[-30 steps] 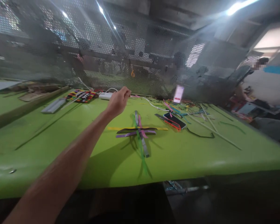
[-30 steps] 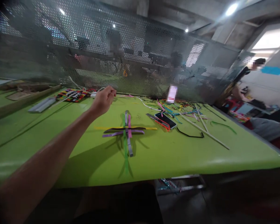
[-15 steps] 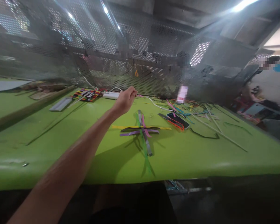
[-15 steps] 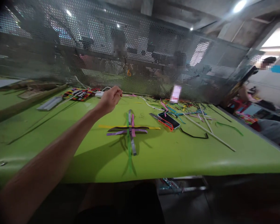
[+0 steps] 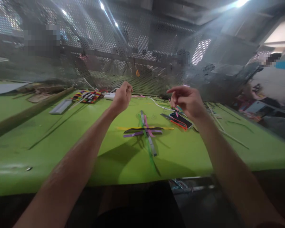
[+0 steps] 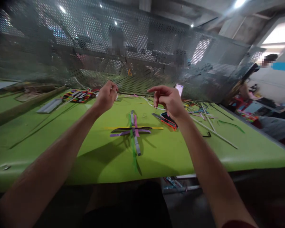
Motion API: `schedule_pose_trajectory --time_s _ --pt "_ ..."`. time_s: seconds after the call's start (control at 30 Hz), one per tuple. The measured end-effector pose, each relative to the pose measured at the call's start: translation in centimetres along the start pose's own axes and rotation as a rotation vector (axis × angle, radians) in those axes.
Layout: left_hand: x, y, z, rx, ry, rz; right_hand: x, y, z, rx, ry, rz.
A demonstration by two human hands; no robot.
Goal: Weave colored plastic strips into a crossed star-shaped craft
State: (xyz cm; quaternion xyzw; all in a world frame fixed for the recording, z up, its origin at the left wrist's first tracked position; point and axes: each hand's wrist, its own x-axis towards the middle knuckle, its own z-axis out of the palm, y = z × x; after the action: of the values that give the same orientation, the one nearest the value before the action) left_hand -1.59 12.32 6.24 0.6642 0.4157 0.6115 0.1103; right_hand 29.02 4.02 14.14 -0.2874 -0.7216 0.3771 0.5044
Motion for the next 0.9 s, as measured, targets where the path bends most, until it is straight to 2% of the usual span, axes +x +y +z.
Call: schedule_pose_trajectory --time_s 0.1,0.17,0.23,0.33,0.43,0.57,0.9 --pt "-0.1 -0.4 -0.7 0.066 -0.071 -0.053 4.4 5.1 -1.8 -0.167 0.153 0.292" --pt "-0.4 -0.7 -1.0 0.133 -0.150 -0.104 5.3 8.6 -1.8 -0.202 0.214 0.348" --pt "-0.9 -1.1 -1.1 0.149 -0.229 -0.160 5.1 11.5 -1.3 -0.206 0.268 0.363" --pt "-1.6 -1.8 -0.9 0.057 -0.316 -0.290 4.0 14.3 -1.2 -0.227 0.297 0.365" --pt "-1.8 -2.4 -0.9 -0.035 -0.305 -0.391 3.3 15.4 -1.9 -0.271 0.288 0.349" --pt "-1.6 -2.8 -1.0 -0.120 -0.211 -0.434 3.2 15.5 -3.0 -0.327 0.262 0.319" --pt "-2.1 -3.4 -1.0 -0.358 -0.022 -0.556 3.3 16.1 -2.5 -0.267 0.258 0.326"
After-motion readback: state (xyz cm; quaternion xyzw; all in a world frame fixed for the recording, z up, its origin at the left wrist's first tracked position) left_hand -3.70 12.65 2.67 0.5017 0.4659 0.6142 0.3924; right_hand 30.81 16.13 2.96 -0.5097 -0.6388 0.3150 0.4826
